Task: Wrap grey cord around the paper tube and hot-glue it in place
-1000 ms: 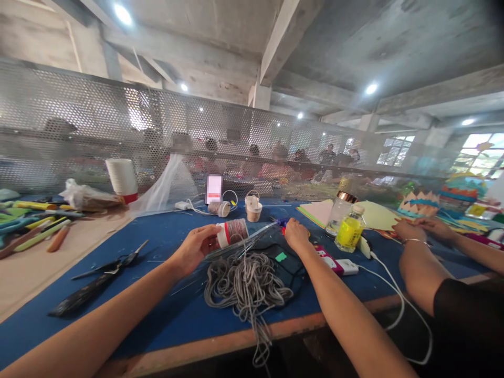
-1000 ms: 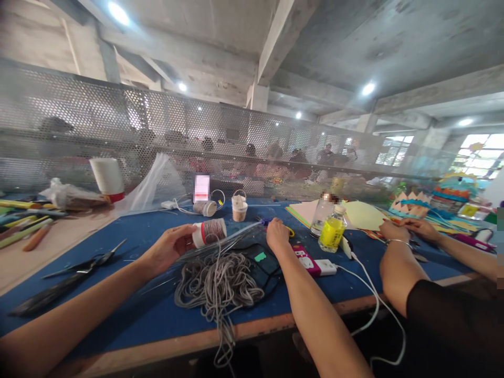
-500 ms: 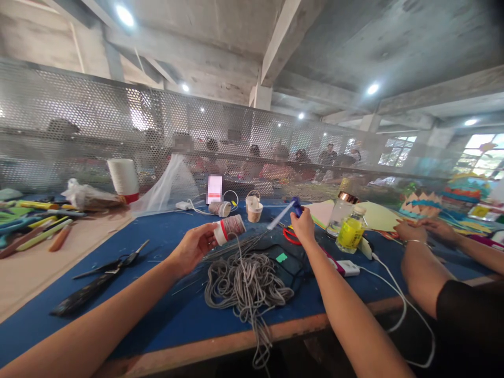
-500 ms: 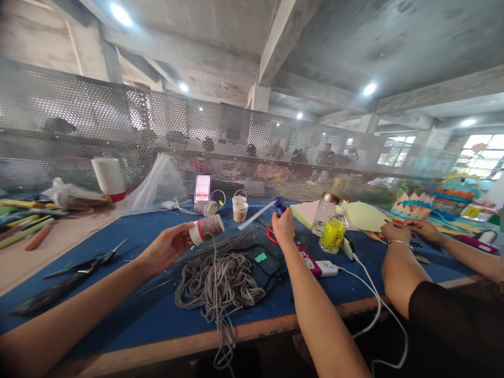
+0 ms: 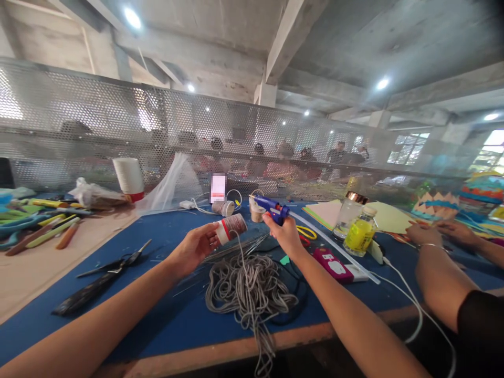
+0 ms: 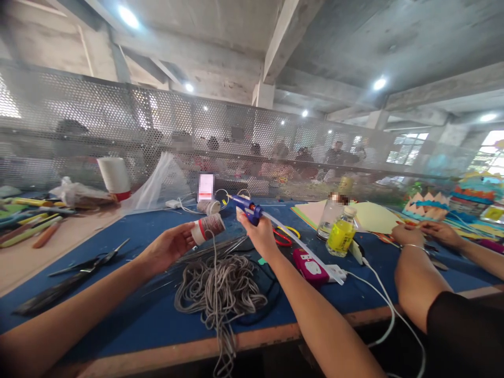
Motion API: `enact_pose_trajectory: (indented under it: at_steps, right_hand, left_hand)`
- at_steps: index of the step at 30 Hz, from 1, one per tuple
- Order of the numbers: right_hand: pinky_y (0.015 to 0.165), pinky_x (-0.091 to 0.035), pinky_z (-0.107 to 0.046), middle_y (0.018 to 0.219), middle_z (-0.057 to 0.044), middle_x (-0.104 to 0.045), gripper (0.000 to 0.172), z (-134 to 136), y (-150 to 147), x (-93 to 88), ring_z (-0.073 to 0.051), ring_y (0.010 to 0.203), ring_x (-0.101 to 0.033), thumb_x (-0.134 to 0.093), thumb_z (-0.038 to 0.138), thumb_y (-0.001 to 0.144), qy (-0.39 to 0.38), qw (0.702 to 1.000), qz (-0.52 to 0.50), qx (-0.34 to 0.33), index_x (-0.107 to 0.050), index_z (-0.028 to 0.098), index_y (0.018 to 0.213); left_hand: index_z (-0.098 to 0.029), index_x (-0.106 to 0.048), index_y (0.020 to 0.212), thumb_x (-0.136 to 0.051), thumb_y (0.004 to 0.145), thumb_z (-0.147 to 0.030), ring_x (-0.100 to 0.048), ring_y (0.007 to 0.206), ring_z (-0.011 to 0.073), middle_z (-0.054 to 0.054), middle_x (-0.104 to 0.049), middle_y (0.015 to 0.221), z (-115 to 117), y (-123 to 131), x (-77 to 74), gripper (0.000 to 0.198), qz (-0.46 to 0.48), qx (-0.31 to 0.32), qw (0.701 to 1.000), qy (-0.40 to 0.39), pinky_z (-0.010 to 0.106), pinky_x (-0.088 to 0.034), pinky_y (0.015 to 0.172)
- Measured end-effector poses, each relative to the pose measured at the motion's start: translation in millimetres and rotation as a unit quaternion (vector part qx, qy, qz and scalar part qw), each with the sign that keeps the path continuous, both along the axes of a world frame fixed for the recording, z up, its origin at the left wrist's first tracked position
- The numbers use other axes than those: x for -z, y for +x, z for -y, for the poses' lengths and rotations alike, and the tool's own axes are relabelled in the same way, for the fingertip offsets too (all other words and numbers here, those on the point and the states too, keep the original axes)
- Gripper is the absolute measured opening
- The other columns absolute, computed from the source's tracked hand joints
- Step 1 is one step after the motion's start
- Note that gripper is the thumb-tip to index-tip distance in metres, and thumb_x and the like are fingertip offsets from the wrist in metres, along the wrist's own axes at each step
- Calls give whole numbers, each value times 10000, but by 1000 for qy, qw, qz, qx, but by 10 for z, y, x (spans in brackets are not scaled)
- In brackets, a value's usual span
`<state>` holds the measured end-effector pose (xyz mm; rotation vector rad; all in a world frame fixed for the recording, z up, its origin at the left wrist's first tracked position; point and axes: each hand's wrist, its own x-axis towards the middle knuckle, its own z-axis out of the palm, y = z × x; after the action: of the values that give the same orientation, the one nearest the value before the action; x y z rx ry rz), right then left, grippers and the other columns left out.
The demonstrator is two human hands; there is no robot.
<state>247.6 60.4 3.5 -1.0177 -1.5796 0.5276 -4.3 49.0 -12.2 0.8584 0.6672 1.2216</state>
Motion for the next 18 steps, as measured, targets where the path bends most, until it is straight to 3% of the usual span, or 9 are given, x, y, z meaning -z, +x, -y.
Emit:
enact_pose_trajectory:
  at_steps: [6,12,18]
  right_hand:
    - [592,-480,-241,780,-30,-674,386,192,-168,49,-148,636,-588,-569,505,861,1,998,49,-50,-688,183,1036]
    - [565,-466,-225,709,5,-639,374,242,-210,66,-103,543,-538,-588,505,855,-45,993,22,-107,-688,193,1037]
    - [565,-473,-221,637,23,-586,403,253,-217,66,-94,520,-543,-583,536,856,-53,992,21,-109,-682,177,1011]
  left_hand:
    - [-80,-689,1032,-607,837,-151,-723,870,227,158,-749,998,-32,-25,13,223,15,8,1000,-12,289,-585,781]
    - [-87,-690,986,-563,853,-110,-716,875,206,140,-752,980,-63,-57,-1,185,41,-9,999,-6,292,-576,831]
    - [-71,-675,1000,-540,865,-90,-716,853,197,135,-747,959,-70,-62,-30,192,44,-18,999,-22,291,-582,825]
